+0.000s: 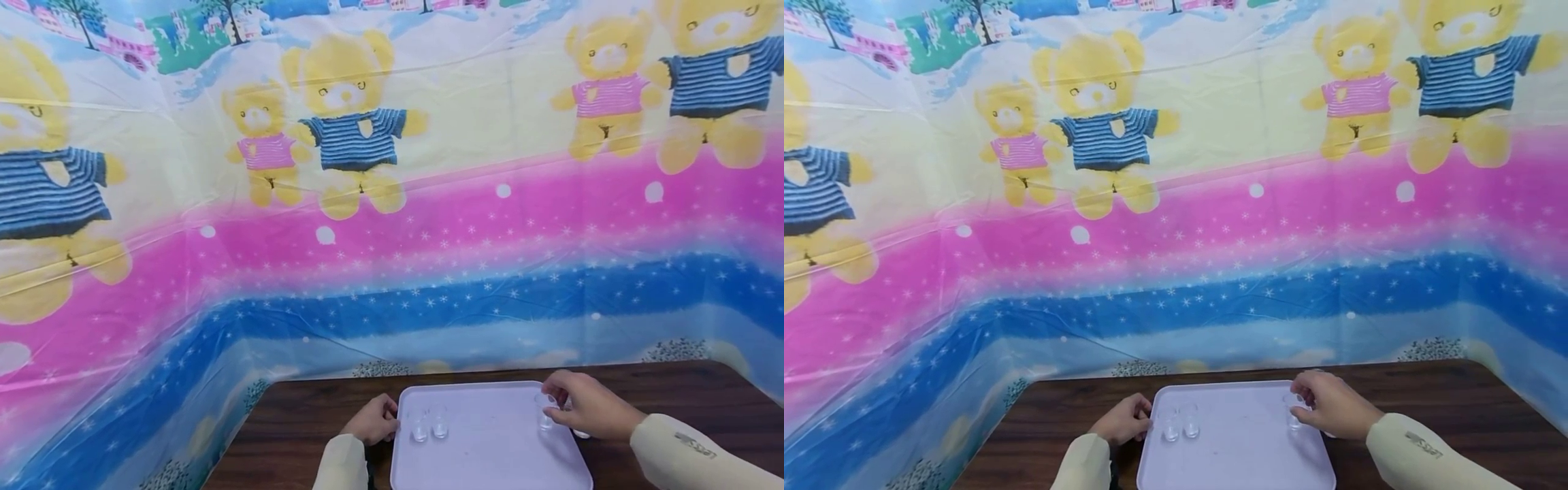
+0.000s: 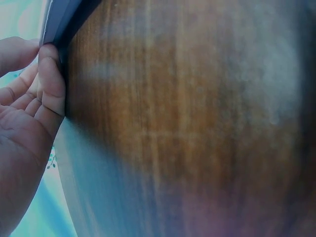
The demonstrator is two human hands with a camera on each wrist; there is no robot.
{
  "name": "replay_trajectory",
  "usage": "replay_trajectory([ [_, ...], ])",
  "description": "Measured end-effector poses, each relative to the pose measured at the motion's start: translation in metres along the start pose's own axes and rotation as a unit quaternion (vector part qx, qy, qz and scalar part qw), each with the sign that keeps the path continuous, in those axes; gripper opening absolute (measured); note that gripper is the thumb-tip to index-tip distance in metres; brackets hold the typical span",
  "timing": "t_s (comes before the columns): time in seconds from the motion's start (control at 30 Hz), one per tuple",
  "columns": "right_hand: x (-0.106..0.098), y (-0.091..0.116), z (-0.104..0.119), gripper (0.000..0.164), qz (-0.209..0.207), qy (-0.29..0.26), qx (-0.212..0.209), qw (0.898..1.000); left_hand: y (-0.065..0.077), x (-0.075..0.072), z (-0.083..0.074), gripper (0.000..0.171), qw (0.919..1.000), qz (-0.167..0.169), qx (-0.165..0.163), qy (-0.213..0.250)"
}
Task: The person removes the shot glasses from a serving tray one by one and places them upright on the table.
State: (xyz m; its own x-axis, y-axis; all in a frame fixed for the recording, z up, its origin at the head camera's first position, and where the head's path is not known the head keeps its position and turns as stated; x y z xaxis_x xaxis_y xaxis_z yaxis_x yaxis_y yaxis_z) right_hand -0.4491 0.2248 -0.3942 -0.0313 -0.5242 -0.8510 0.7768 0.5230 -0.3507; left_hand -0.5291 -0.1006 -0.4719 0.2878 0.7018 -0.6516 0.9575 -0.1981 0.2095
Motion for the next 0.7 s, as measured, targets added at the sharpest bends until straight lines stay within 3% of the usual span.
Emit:
replay_trajectory([
  [0.7,-0.012,0.037,-0.016,0.028,0.016,-0.047,-0.003,0.999,0.0,-0.001,0.001,0.018,1.0,-0.002,-0.003,-0.003],
])
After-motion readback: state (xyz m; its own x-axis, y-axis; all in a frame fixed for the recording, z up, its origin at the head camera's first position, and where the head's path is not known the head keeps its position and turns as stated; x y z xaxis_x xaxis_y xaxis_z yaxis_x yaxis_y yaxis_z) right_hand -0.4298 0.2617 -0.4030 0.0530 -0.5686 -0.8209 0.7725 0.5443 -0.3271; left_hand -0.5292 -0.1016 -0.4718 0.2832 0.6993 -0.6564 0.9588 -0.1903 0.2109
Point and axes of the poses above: each hand's wrist, its own y-axis away from the middle knuckle, its own x-axis out of the palm, z = x × y, the point moved 10 cm from there along -y, towards the middle knuckle, and after that the axes turned 13 degrees about -x, right-handed, at the moved point
